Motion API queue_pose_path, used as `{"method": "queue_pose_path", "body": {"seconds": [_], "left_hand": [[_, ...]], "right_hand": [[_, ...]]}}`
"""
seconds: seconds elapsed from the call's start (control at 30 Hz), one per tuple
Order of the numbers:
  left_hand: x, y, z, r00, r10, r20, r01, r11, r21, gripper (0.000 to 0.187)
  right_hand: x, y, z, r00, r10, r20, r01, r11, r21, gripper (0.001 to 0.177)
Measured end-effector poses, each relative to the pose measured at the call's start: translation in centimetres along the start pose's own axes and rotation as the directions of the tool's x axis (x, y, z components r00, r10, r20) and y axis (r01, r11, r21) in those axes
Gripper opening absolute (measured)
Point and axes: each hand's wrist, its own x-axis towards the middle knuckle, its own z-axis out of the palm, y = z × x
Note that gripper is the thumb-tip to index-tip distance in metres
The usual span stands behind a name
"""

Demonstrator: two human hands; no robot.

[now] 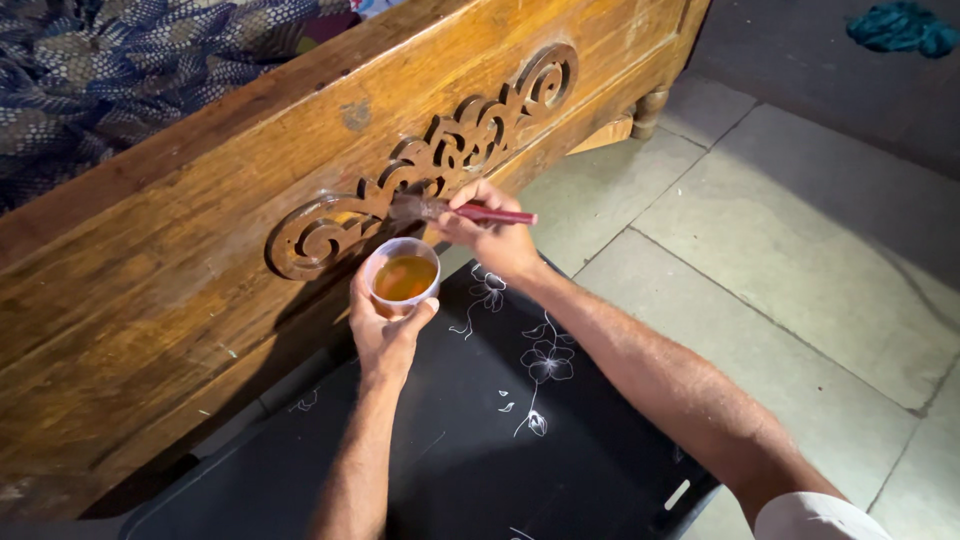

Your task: The person paints the carved details on the side of a wooden bed frame using a small brush and a cup of amber-colored liquid. They repeatedly dip the brush into the cup and apply the liquid to the carved patterns.

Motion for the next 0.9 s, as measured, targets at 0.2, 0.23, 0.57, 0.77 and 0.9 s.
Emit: {"method": "queue_pose_path", "body": {"seconds": [0.2,0.23,0.57,0.77,0.9], "left_hand": [[0.1,0.1,0.1,1.0,0.01,0.01,-0.01,1.0,0.0,0.086],[0.0,0.2,0.1,1.0,0.001,0.007,-0.001,1.0,-0.001,0.086],[-0.1,0.5,0.2,1.0,-0.022,0.004,0.022,0.999,0.028,0.086],[0.2,0.2,0.2,0.998,0.047,0.042,-0.046,0.999,-0.025,0.087],[0.0,-0.1,0.2,1.0,-0.017,-0.003,0.017,1.0,0.002,0.088]], "right_hand": [[0.2,-0.1,-0.7,1.0,0.018,0.014,-0.02,0.994,0.111,0.017],[0.2,0.2,-0.6,0.999,0.022,0.026,-0.024,0.995,0.092,0.017],[0.0,-0.2,0.1,0.995,-0.04,0.093,0.064,0.96,-0.274,0.015],[-0.3,-2.0,2.4,0.993,-0.112,0.047,0.118,0.983,-0.139,0.014],[-0.3,-2.8,1.5,0.994,-0.066,0.089,0.101,0.874,-0.476,0.014]]}}
